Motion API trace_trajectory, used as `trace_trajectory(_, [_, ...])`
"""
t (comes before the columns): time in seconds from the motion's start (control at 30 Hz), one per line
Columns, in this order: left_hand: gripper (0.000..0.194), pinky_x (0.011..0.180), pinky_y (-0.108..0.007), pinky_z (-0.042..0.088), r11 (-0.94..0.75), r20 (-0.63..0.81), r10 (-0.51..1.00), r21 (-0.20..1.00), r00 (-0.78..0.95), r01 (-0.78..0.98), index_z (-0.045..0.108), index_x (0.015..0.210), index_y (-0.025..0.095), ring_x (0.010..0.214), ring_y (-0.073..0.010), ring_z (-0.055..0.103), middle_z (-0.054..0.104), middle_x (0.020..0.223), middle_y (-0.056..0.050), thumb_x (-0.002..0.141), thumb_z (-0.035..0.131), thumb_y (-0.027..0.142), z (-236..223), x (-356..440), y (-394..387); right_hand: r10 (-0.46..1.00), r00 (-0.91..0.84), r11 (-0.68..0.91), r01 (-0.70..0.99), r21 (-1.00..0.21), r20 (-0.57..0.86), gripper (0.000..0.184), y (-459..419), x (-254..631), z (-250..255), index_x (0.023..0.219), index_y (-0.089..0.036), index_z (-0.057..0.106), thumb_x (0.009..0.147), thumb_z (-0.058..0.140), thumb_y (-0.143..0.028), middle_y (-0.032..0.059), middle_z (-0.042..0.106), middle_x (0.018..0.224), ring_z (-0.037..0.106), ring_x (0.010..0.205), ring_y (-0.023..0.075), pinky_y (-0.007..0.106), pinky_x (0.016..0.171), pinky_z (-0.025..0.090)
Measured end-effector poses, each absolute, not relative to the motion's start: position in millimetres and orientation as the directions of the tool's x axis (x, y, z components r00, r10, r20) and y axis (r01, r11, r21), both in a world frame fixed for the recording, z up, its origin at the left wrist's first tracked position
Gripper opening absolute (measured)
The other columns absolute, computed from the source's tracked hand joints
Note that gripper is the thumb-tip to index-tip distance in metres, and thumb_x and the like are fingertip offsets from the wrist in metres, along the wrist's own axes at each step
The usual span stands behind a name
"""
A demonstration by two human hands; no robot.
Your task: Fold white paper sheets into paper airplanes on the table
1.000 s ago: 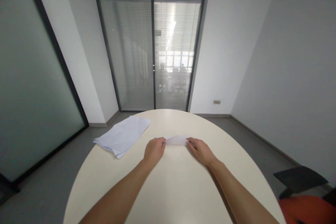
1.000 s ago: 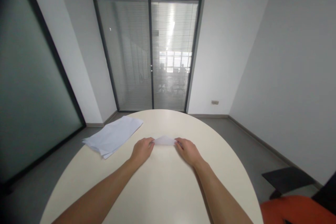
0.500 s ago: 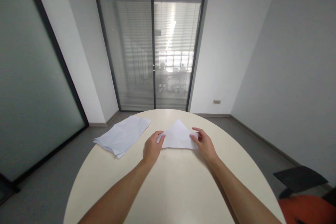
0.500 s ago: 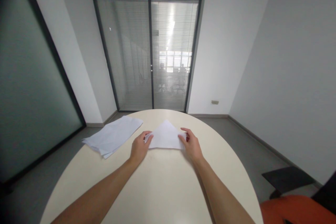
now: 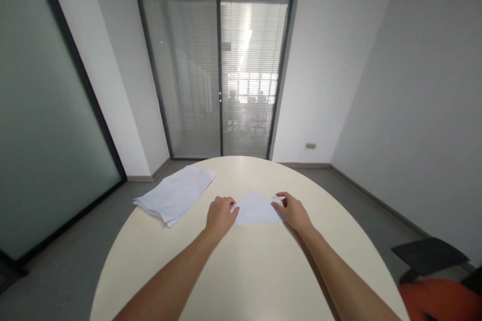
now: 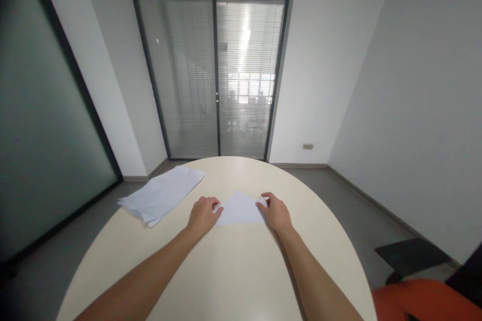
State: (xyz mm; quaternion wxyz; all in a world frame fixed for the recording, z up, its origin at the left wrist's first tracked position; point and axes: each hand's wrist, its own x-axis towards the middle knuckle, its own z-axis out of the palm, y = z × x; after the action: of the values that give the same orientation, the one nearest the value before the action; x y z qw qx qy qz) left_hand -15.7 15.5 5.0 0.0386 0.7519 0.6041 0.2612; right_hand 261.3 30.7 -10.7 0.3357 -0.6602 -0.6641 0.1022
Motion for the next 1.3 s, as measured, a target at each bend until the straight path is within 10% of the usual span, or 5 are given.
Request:
trace_trajectory(0.3, [0.037, 0.118, -0.046, 0.026, -0.665, 0.379, 0.739, 0.283, 0.556, 0.691, 0.072, 0.108, 0.029, 0.131, -0.0189, 0.05, 0.068, 0.127, 0.001, 0.091, 0.049, 0.006, -4, -12, 19, 0.899, -0.074, 0.222, 0.926, -0.304, 0.431, 0.037, 18, 240, 8, 0.123, -0.019, 0.063, 0.088, 0.055, -0.026, 0.0125, 0.068, 0.121, 0.06, 0.112, 0.0289, 0.042, 0.096, 0.046])
trace_trajectory(0.5, [0.035, 0.11, -0.034, 0.042, -0.671, 0.334, 0.741, 0.357, 0.583, 0.65, 0.07, 0.117, 0.024, 0.122, -0.0166, 0.06, 0.065, 0.132, -0.003, 0.094, 0.046, 0.012, -4, -10, 18, 0.813, -0.518, 0.579, 0.766, -0.278, 0.265, 0.051, -2, 209, 10, 0.141, -0.019, 0.054, 0.1, 0.038, -0.045, 0.0111, 0.053, 0.146, 0.047, 0.135, 0.026, 0.041, 0.115, 0.034])
trace_trajectory(0.9, [0.026, 0.104, -0.038, 0.046, -0.673, 0.309, 0.737, 0.257, 0.601, 0.693, 0.069, 0.112, 0.023, 0.118, -0.0236, 0.06, 0.065, 0.129, -0.007, 0.089, 0.055, 0.027, 13, -4, -3, 0.988, -0.095, 0.115, 0.979, -0.166, 0.124, 0.058, 10, 229, -9, 0.152, -0.015, 0.036, 0.1, 0.034, -0.042, 0.0166, 0.029, 0.159, 0.023, 0.148, 0.0379, 0.064, 0.115, 0.019])
trace_trajectory(1.17, [0.025, 0.096, -0.04, 0.047, -0.702, 0.328, 0.702, 0.168, 0.632, 0.692, 0.069, 0.107, 0.024, 0.106, -0.0261, 0.059, 0.067, 0.11, -0.008, 0.091, 0.055, 0.037, 25, 1, -13, 0.846, -0.496, 0.533, 0.802, -0.27, 0.198, 0.051, 0, 211, 5, 0.145, -0.021, 0.048, 0.102, 0.034, -0.043, 0.0114, 0.037, 0.157, 0.028, 0.147, 0.0283, 0.049, 0.117, 0.027])
trace_trajectory(1.3, [0.029, 0.097, -0.041, 0.046, -0.726, 0.326, 0.679, 0.166, 0.658, 0.667, 0.068, 0.11, 0.023, 0.106, -0.0266, 0.058, 0.066, 0.111, -0.009, 0.09, 0.057, 0.041, 29, 2, -15, 0.92, -0.38, 0.39, 0.87, -0.3, 0.093, 0.062, -1, 213, 3, 0.153, -0.017, 0.036, 0.101, 0.033, -0.051, 0.0135, 0.029, 0.16, 0.023, 0.149, 0.0326, 0.054, 0.118, 0.023])
